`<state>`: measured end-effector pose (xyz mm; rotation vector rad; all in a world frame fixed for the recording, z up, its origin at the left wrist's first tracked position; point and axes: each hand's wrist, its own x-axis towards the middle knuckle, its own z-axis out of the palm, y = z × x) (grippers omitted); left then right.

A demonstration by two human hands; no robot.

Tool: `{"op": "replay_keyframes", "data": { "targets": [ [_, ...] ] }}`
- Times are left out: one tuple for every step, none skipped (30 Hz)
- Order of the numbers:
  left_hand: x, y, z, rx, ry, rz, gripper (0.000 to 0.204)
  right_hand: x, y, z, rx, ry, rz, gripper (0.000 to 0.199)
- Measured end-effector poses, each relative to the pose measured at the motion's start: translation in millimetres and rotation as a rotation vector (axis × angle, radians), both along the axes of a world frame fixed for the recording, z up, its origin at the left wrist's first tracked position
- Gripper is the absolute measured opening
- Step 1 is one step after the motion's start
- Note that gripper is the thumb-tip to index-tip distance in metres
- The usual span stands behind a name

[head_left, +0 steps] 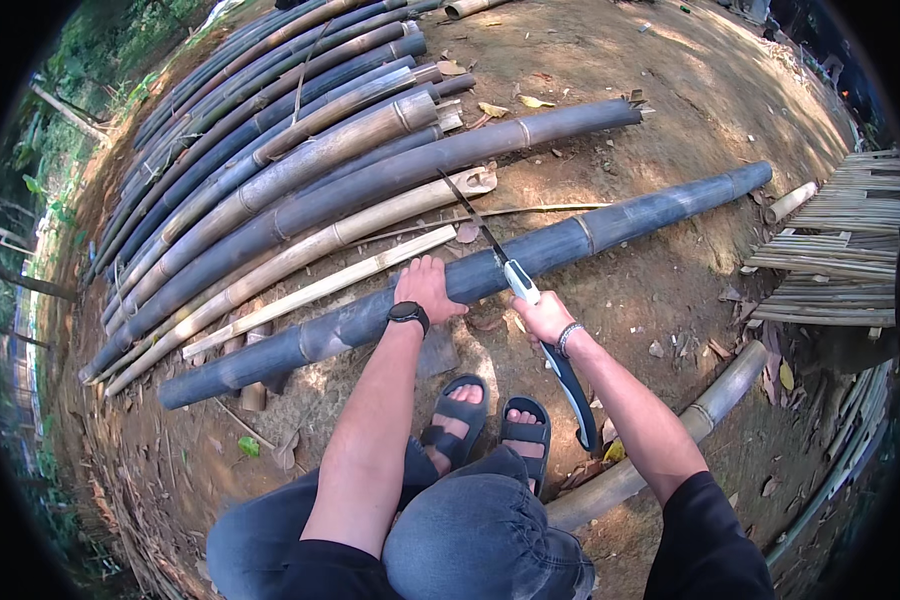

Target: The person saws through a large piece of dark bamboo using a hand saw, eventually separating a section. They then handle the separated piece and inspect the cut.

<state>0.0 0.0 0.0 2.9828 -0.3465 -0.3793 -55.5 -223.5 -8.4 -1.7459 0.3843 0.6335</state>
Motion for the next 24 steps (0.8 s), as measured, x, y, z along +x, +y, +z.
{"op": "replay_keyframes", "data": {
  "targets": [
    [-1, 2, 1, 0.005, -0.024, -0.005, 0.078, -2, 5, 0, 0.014, -0.003, -0.017, 0.039],
    [-2, 5, 1, 0.009, -0.048, -0.010, 0.078, -4, 10, -1, 0.028, -0.006, -0.034, 0.039],
    [-8, -5, -7, -0.030, -0.047, 0.022, 0.077, -6, 3, -3, -0.019, -0.024, -0.026, 0.038],
    [-9, -6, -6, -0.009, -0.053, 0.019, 0.076, -11, 6, -7, 0.001, -0.038, -0.056, 0.038],
    [-11, -6, -4, 0.012, -0.059, 0.017, 0.075, -17, 8, -10, 0.021, -0.052, -0.086, 0.037],
    [-11, -8, -4, 0.011, -0.079, -0.006, 0.073, -20, 6, -14, -0.083, -0.090, -0.085, 0.037],
    [-6, -6, 0, 0.009, -0.099, -0.008, 0.073, -23, 9, -16, -0.244, -0.256, -0.062, 0.037],
    [1, -5, 5, 0.005, -0.120, -0.011, 0.073, -24, 7, -15, -0.245, -0.212, -0.083, 0.038],
    [-3, 1, 2, 0.001, -0.115, -0.003, 0.073, -33, 11, -8, -0.247, -0.144, -0.089, 0.038],
    [-6, 3, 0, -0.006, -0.116, -0.003, 0.072, -43, 10, -14, -0.247, -0.163, -0.079, 0.038],
    [-9, 6, -2, -0.014, -0.117, -0.003, 0.072, -56, 5, -27, -0.246, -0.183, -0.070, 0.039],
    [-11, 3, -6, -0.033, -0.115, -0.007, 0.071, -70, -4, -33, -0.258, -0.199, -0.063, 0.039],
    [-12, 6, -5, -0.043, -0.104, -0.006, 0.071, -85, -5, -33, -0.269, -0.156, -0.070, 0.039],
    [-11, 6, -6, -0.061, -0.094, -0.010, 0.071, -99, -7, -29, -0.288, -0.116, -0.082, 0.040],
    [-10, 10, -7, -0.071, -0.085, -0.008, 0.070, -110, -3, -17, -0.303, -0.139, -0.067, 0.038],
    [-10, 11, -7, -0.095, -0.071, -0.002, 0.069, -124, -8, -17, -0.307, -0.141, -0.061, 0.038],
    [-11, 9, -7, -0.100, -0.063, -0.001, 0.069, -131, -13, -16, -0.312, -0.143, -0.054, 0.038],
    [-12, 6, -9, -0.109, -0.049, -0.001, 0.069, -131, -15, -5, -0.318, -0.111, -0.045, 0.037],
    [-9, 3, -9, -0.112, -0.047, 0.001, 0.069, -127, -14, 8, -0.319, -0.090, -0.038, 0.037],
    [-4, 2, -8, -0.128, -0.046, 0.010, 0.069, -120, -13, 13, -0.321, -0.069, -0.030, 0.037],
    [-6, 3, -8, -0.119, -0.032, 0.012, 0.069, -109, -11, 11, -0.304, -0.028, -0.036, 0.036],
    [-5, 2, -8, -0.115, -0.014, 0.006, 0.069, -90, -10, 8, -0.291, 0.016, -0.049, 0.036],
    [-5, 1, -8, -0.111, 0.004, -0.001, 0.070, -79, -10, 1, -0.278, 0.061, -0.063, 0.035],
    [-9, 3, -2, -0.104, 0.005, 0.017, 0.069, -71, -9, -11, -0.310, -0.020, -0.035, 0.031]
  ]
}}
